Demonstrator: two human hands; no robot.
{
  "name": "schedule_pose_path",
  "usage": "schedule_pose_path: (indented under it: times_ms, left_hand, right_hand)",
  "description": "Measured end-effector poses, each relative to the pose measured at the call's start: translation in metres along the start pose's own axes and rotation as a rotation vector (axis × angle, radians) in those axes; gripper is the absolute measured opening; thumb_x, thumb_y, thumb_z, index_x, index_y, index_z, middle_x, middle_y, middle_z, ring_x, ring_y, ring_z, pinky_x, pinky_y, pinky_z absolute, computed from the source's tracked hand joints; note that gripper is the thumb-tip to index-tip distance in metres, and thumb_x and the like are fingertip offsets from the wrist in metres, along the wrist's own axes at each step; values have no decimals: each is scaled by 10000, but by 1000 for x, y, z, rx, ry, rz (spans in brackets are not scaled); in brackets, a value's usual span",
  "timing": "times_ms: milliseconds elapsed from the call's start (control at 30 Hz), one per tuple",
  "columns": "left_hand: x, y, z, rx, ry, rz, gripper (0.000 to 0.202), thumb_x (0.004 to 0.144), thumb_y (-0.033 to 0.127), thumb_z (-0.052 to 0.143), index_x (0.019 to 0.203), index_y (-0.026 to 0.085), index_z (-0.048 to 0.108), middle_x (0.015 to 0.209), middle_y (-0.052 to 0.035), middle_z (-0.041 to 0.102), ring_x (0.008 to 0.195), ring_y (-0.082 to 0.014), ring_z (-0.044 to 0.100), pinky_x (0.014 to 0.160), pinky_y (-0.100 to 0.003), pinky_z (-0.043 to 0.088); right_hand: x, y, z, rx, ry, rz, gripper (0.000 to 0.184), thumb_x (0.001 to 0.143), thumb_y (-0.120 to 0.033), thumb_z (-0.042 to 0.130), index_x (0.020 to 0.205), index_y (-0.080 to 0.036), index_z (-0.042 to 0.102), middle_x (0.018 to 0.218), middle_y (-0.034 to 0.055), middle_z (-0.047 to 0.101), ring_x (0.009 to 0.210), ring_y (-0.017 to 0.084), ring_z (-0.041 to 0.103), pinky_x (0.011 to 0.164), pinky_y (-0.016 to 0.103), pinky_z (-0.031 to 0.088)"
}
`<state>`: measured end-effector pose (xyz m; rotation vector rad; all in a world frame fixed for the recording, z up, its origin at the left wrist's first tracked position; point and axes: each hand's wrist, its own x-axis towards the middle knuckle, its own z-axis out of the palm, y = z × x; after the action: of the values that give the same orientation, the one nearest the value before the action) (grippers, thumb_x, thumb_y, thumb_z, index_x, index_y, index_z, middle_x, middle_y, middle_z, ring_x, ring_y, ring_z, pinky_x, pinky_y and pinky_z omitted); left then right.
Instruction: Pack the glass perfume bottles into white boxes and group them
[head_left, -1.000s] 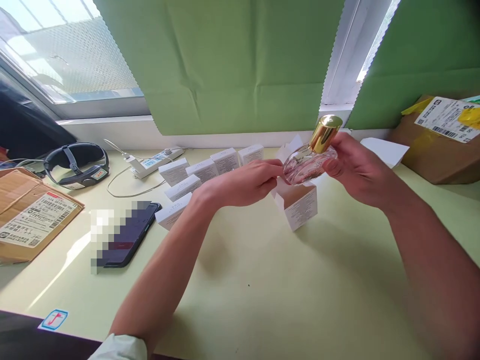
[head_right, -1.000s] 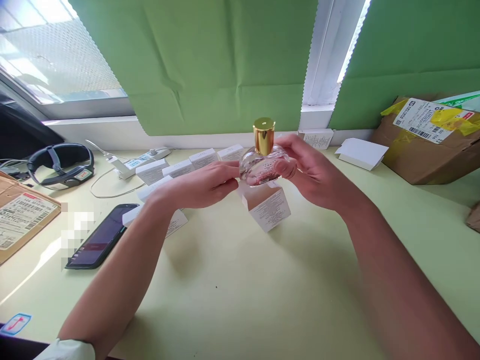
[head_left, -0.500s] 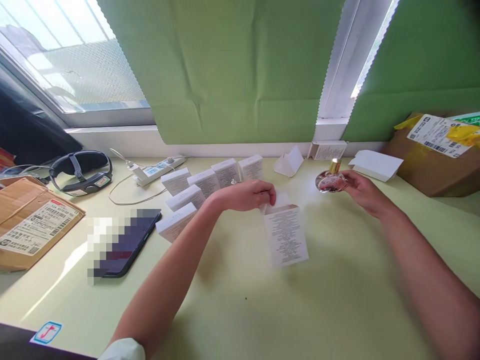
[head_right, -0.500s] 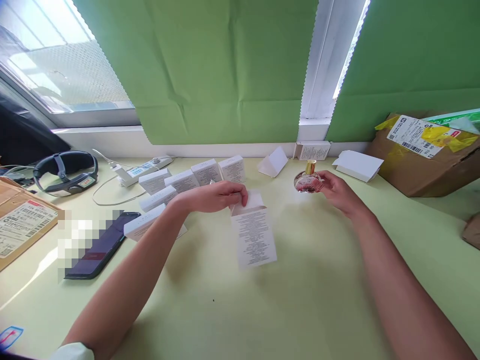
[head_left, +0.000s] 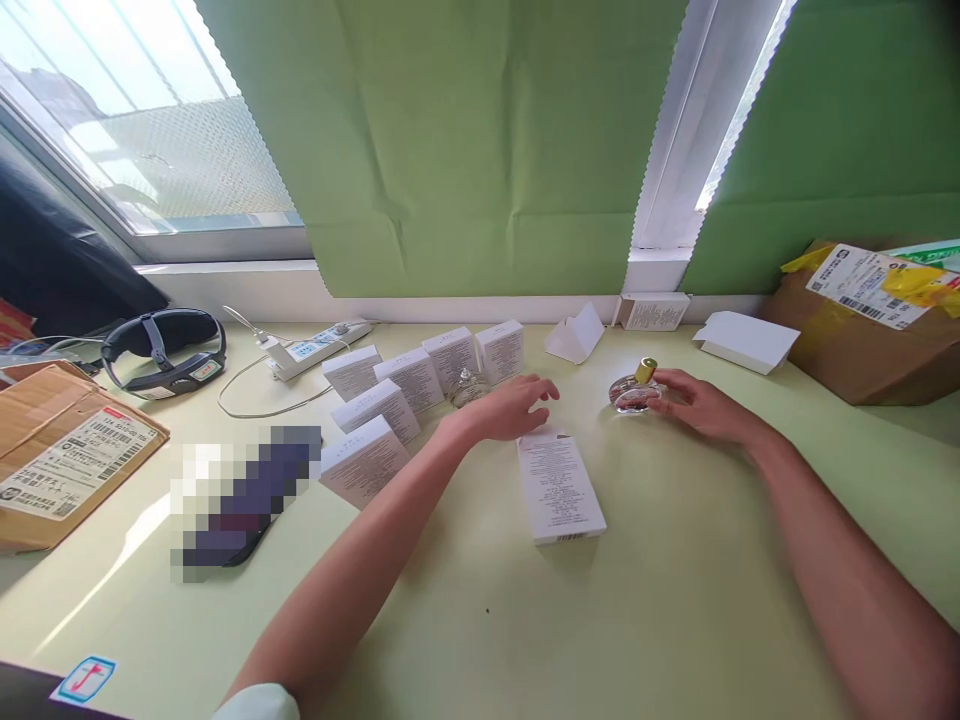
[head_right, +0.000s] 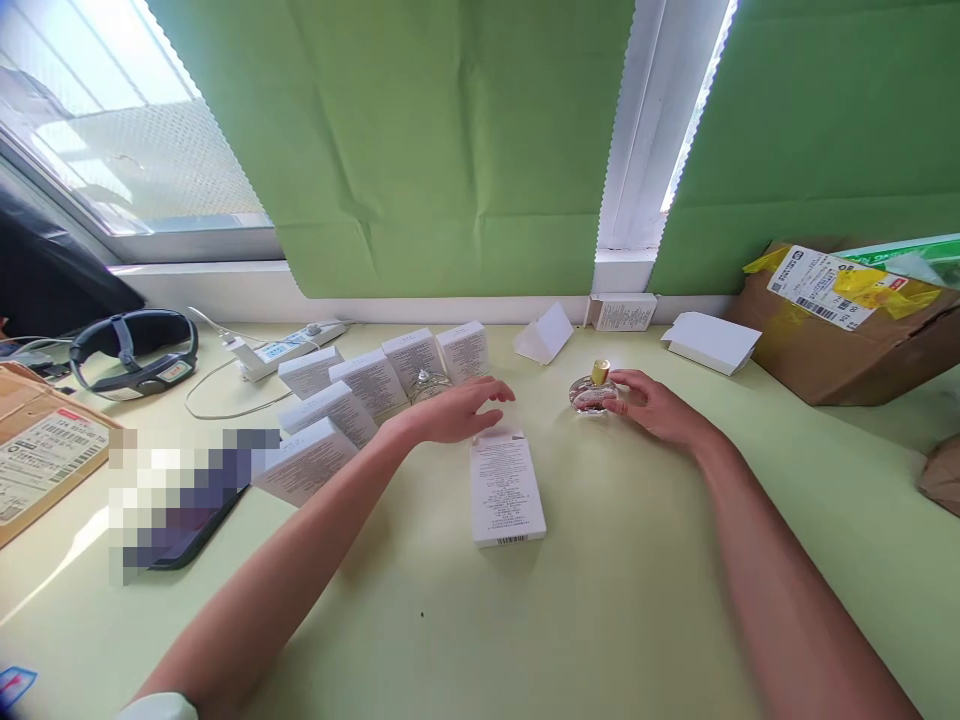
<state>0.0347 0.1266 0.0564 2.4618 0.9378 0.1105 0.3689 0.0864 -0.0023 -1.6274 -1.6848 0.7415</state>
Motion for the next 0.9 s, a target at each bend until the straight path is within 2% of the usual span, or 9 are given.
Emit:
schedule_pose_path:
  times_ms: [100, 200, 333, 433, 567, 600, 667, 767, 900]
  left_hand:
    - [25, 1, 7, -267, 235, -53, 465, 921, 328, 487, 1379, 268, 427, 1297, -100, 530, 1126, -196, 551, 923, -334, 461]
    - [64, -1, 14, -488, 344, -169, 524, 884, 301, 561, 1397, 303, 455, 1321, -106, 516, 961, -163, 613, 806, -292, 496]
    - [113, -7, 18, -522, 447, -234, 490, 865, 246, 596, 1345, 167, 536, 1112, -111, 646, 784, -136, 604, 738, -271, 493]
    - [124, -3, 12, -500, 560, -242, 365, 884, 226, 582, 1218, 84, 621, 971, -115, 684, 748, -144, 588, 733, -281, 484]
    - [87, 26, -5, -404, 760, -126, 256, 923, 178, 525, 1142, 171, 657, 1137, -74, 666, 912, -147, 561, 883, -288, 449]
    - [69, 37, -9, -361, 802, -60, 228, 924, 182, 534, 1107, 197, 670, 1130, -55, 669, 941, -150, 548, 908, -289, 440]
    - [33, 61, -16, -150, 846, 219, 210, 952, 199, 494, 1048, 205, 681, 1094, -59, 682, 977, -171, 540, 890, -308, 456]
    - [-14, 94, -21, 98, 577, 469, 261, 971, 149, 429, 1023, 213, 676, 1069, -47, 690, 994, -172, 554, 879, -310, 460]
    - [-46, 119, -17, 314, 271, 411, 350, 925, 36, 395, 1084, 204, 658, 1111, -60, 672, 977, -179, 605, 750, -289, 463]
  right_hand:
    - [-7, -7, -29, -75, -27, 132, 616, 705, -587, 745, 1270, -376, 620, 1470, 61, 529, 1335, 382, 474, 1047, 511, 427]
    - [-16, -22, -59, -120, 53, 204, 526, 777, -618, 664, 1249, -391, 615, 1401, 70, 591, 1280, 359, 525, 1001, 507, 446]
    - [-27, -46, -78, -146, 216, 208, 444, 799, -638, 628, 1180, -411, 650, 1286, 27, 664, 1184, 310, 594, 936, 461, 492]
    - [-31, -65, -77, -131, 273, 148, 426, 798, -636, 632, 1146, -394, 669, 1275, 15, 665, 1147, 298, 613, 953, 489, 490]
    - [-33, -97, -65, 115, 340, 51, 407, 801, -629, 642, 1005, -282, 702, 1097, 57, 716, 1015, 269, 678, 897, 434, 560]
    - [-34, -106, -60, 219, 336, 41, 427, 805, -638, 631, 986, -257, 696, 1083, 80, 713, 983, 276, 690, 813, 403, 601]
    - [-36, -126, -46, 398, 206, 97, 518, 807, -682, 590, 1076, -247, 671, 1113, 114, 707, 929, 303, 707, 660, 390, 637]
    - [-38, -145, -20, 651, -102, 83, 582, 850, -672, 535, 1312, -320, 564, 1200, 79, 694, 974, 315, 698, 725, 435, 639]
    - [-36, -145, 10, 738, -211, 91, 597, 878, -623, 533, 1413, -365, 464, 1208, 47, 703, 1059, 312, 675, 782, 436, 616]
